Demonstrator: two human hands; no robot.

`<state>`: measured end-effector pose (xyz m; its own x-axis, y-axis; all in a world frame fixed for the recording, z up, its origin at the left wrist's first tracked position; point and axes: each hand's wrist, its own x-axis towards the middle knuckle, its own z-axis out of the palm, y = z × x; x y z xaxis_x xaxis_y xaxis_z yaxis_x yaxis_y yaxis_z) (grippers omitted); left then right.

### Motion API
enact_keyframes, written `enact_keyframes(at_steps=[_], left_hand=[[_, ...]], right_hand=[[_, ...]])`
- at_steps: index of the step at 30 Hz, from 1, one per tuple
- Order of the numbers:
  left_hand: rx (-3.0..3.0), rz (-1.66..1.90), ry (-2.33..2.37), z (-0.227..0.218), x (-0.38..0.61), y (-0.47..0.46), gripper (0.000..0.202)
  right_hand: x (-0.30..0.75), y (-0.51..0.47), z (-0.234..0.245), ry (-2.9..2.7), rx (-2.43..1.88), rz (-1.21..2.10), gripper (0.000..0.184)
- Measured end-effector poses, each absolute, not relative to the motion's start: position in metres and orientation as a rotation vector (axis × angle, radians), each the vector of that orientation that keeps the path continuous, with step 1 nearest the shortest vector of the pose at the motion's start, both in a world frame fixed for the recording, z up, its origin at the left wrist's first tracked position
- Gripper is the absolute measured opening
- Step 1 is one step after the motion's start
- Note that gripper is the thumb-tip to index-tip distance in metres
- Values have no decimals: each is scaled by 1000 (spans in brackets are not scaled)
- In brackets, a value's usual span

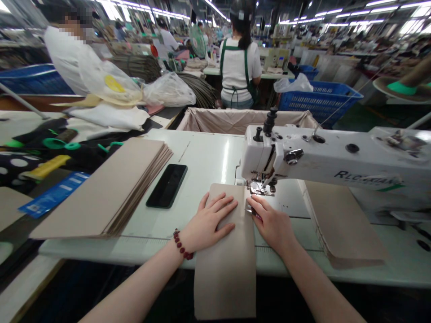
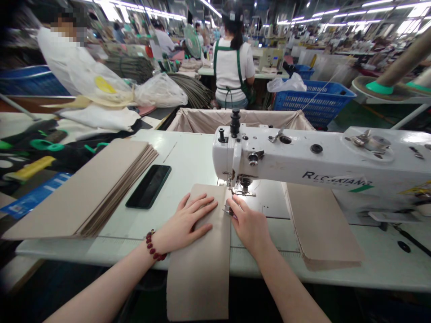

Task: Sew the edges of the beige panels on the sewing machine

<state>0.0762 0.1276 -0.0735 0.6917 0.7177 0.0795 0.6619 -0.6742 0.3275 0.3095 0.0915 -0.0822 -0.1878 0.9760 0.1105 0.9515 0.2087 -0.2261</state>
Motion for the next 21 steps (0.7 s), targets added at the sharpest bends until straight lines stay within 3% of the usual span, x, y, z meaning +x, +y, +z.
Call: enact_keyframes(at_steps=[21], left_hand=[[2595,291,1062,-72,70,131,54]], right_hand=[[307,93,-87,-2233,-1789,131,57]])
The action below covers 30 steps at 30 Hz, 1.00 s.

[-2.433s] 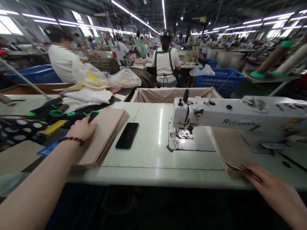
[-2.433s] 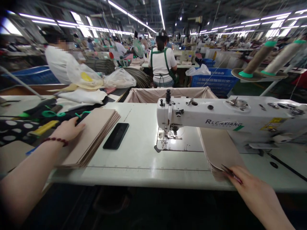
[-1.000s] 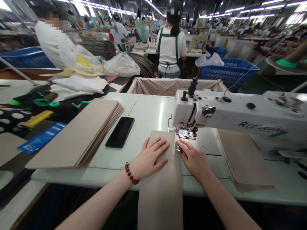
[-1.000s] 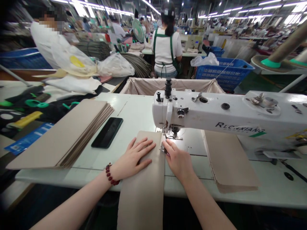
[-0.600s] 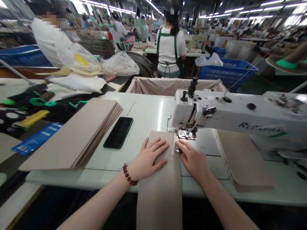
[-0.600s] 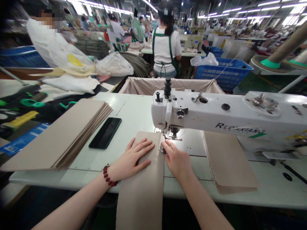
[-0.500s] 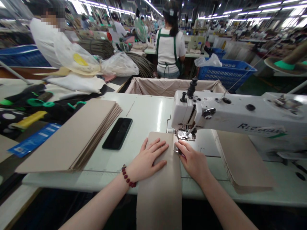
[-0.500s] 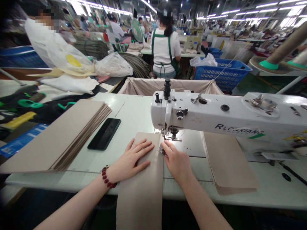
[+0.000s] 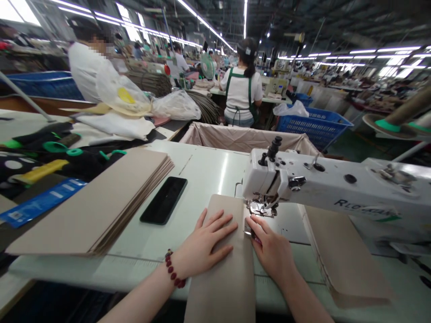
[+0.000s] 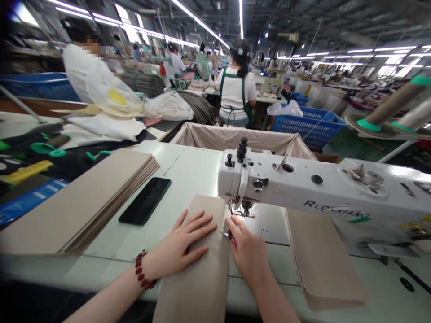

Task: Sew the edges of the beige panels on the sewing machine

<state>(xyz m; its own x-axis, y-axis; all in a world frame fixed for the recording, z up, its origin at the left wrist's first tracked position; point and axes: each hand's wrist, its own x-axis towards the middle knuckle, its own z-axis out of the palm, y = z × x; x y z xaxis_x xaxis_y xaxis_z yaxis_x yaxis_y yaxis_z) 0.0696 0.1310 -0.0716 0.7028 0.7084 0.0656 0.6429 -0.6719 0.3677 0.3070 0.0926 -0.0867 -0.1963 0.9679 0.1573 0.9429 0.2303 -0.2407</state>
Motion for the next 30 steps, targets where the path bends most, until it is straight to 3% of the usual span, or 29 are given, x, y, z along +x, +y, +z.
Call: enact_keyframes(at_steps=[30], left_hand=[[2646,262,1054,-71,71,129,50]], right_hand=[[310,92,-92,-2220,-1788,164,52]])
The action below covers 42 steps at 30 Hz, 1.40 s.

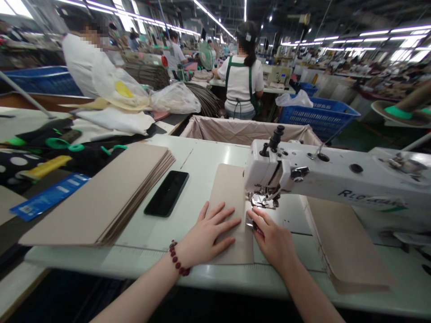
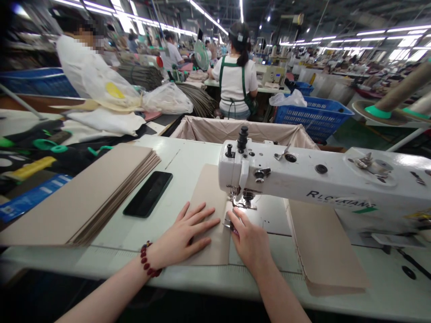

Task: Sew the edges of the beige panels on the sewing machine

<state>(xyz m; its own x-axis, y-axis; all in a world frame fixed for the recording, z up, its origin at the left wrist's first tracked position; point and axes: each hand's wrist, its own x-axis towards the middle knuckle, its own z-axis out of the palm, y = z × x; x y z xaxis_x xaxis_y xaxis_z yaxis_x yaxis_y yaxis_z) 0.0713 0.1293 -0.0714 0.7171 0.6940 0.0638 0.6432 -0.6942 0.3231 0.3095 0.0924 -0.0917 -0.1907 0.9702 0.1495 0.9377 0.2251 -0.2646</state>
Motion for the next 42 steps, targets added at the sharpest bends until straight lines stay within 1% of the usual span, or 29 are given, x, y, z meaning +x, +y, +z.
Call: enact_keyframes(at_steps=[13,19,29,37,42], left_hand=[[2687,324,1024,-73,71,127,46],[2746,365,990,-73,74,125,48],[2724,253,1007,-75,84,137,56],[2717,273,1072,-83,91,158,58],[2717,315,1119,-86,96,166,55]], right_hand=[[310,92,-90,-2231,-1789,135,49],[310,93,-92,-2233,-1790,132,49],[311,92,-92,-2225,-1796,129,50],[312,93,-92,-2207,-1799,155,48],[312,93,-93,-2201,-1784,174,48]])
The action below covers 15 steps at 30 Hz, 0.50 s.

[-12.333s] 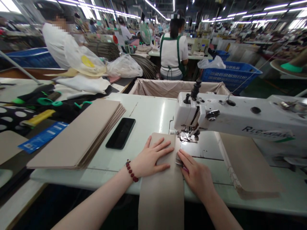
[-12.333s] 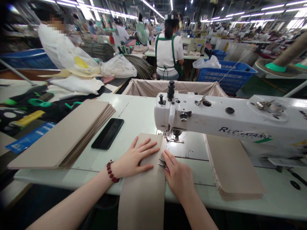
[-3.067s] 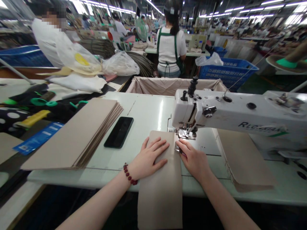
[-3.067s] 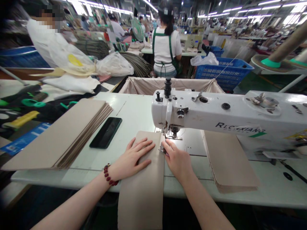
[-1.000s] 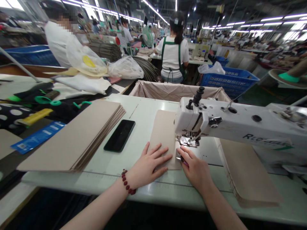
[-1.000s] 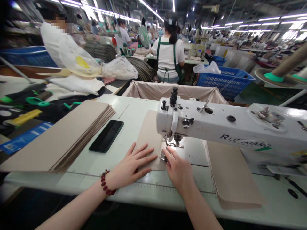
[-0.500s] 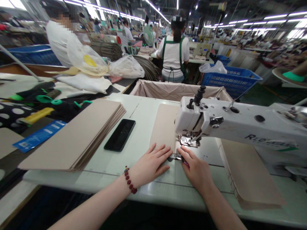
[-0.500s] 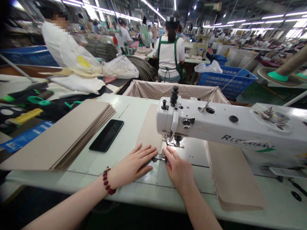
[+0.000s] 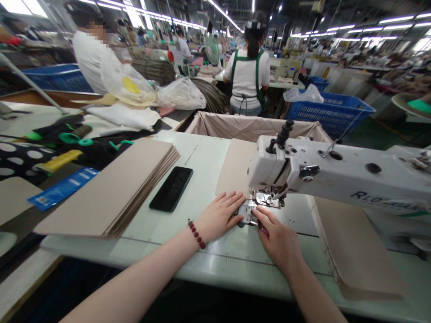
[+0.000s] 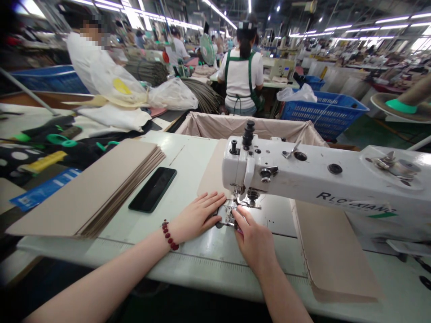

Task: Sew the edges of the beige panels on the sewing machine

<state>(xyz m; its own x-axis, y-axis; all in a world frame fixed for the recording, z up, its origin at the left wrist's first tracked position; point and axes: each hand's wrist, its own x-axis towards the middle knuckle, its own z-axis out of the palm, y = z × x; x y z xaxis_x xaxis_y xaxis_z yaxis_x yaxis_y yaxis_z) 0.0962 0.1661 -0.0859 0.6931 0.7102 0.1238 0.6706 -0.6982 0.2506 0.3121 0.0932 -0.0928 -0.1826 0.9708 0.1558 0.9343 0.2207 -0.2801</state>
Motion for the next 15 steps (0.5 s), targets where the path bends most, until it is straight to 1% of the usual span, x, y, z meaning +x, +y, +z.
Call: enact_keyframes(at_steps=[15], left_hand=[[2682,371,1117,-88,97,167,56]], right_hand=[[311,94,-92,-2202,-1785,134,48]])
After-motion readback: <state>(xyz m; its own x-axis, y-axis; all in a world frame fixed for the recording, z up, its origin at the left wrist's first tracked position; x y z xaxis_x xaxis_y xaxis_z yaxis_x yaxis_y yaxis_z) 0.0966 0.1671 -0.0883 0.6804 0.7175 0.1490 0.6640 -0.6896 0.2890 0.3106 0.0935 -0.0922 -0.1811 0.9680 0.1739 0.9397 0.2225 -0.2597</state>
